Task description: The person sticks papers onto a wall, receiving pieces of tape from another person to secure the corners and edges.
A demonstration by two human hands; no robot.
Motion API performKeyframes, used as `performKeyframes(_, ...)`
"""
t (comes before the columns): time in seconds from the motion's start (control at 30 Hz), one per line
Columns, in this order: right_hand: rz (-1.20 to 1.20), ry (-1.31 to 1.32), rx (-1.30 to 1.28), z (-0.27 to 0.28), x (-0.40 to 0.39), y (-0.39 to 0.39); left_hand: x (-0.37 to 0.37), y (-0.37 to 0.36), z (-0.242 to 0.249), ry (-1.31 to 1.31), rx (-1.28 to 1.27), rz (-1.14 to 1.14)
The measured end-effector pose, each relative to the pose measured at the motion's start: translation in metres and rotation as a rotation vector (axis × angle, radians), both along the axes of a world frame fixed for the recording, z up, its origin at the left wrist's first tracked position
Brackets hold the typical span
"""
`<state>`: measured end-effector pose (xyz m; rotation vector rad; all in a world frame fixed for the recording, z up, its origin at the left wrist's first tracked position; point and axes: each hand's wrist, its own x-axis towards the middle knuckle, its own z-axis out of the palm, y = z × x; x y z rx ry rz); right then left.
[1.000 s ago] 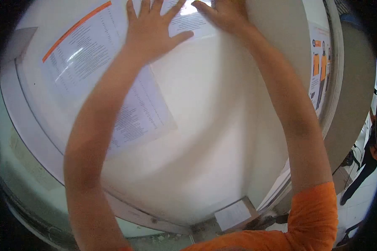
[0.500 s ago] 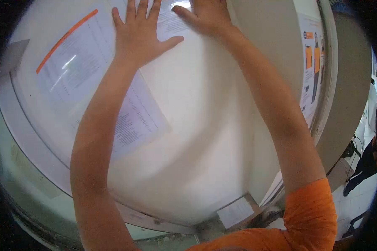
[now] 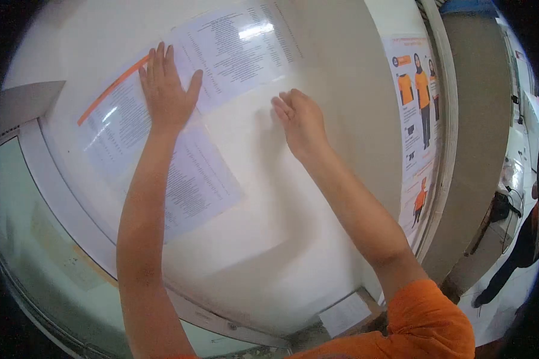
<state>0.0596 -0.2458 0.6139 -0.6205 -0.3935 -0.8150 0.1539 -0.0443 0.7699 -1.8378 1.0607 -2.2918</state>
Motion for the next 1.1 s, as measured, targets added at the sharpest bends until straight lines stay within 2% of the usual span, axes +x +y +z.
performKeyframes(0.03,0.075,-0.048,0.051,0.007,-0.001,-0.002,0.006,0.001,-0.003,0.027,-0.041,0.093)
performKeyframes(0.07,0.148,-0.099,0.102,0.013,0.0,-0.004,0.008,0.0,-0.004,0.031,-0.04,0.089)
performKeyframes(0.13,0.162,-0.078,0.12,0.02,0.005,-0.006,0.013,-0.003,-0.003,-0.087,-0.056,-0.055)
performKeyframes(0.17,0.184,-0.051,0.135,0.021,0.007,-0.006,0.017,-0.003,-0.004,-0.077,-0.056,-0.056)
performKeyframes(0.23,0.185,-0.075,0.134,0.024,0.011,-0.006,0.024,0.004,-0.002,-0.04,-0.146,-0.219)
performKeyframes(0.27,0.187,-0.111,0.132,0.028,0.012,-0.003,0.023,0.008,0.0,-0.034,-0.15,-0.209)
performKeyframes(0.33,0.215,-0.108,0.178,0.033,0.013,0.002,0.021,0.012,0.002,0.059,-0.102,-0.265)
performKeyframes(0.57,0.263,-0.015,0.378,0.051,0.013,0.004,0.025,0.015,0.005,0.055,-0.029,-0.25)
performKeyframes(0.67,0.265,-0.115,0.29,0.063,0.02,0.001,0.026,0.014,0.004,0.015,-0.01,-0.264)
performKeyframes(0.7,0.266,-0.115,0.291,0.069,0.022,-0.001,0.026,0.014,0.004,0.039,-0.014,-0.353)
performKeyframes(0.77,0.088,-0.031,0.181,0.081,0.024,-0.004,0.023,0.014,0.005,0.062,-0.022,-0.442)
performKeyframes(0.8,0.09,-0.026,0.18,0.08,0.012,0.001,0.021,0.015,0.004,0.149,-0.062,-0.617)
performKeyframes(0.83,-0.138,-0.049,0.033,0.075,-0.004,0.003,0.018,0.018,0.004,0.231,-0.108,-0.791)
performKeyframes(0.87,-0.363,-0.075,-0.12,0.071,-0.021,0.006,0.023,0.022,0.008,0.228,-0.119,-0.789)
performKeyframes(0.93,-0.89,-0.032,-0.268,0.055,-0.048,-0.011,0.035,0.037,0.02,0.398,-0.019,-1.099)
performKeyframes(1.0,-1.24,0.043,-0.488,0.05,-0.09,-0.038,0.001,0.036,0.014,0.391,-0.114,-1.039)
performKeyframes(1.07,-1.145,-0.055,-0.688,0.07,-0.12,-0.058,-0.009,0.043,0.016,0.382,-0.196,-0.982)
performKeyframes(1.1,-1.141,-0.06,-0.694,0.092,-0.147,-0.052,-0.002,0.046,0.022,0.447,-0.15,-1.078)
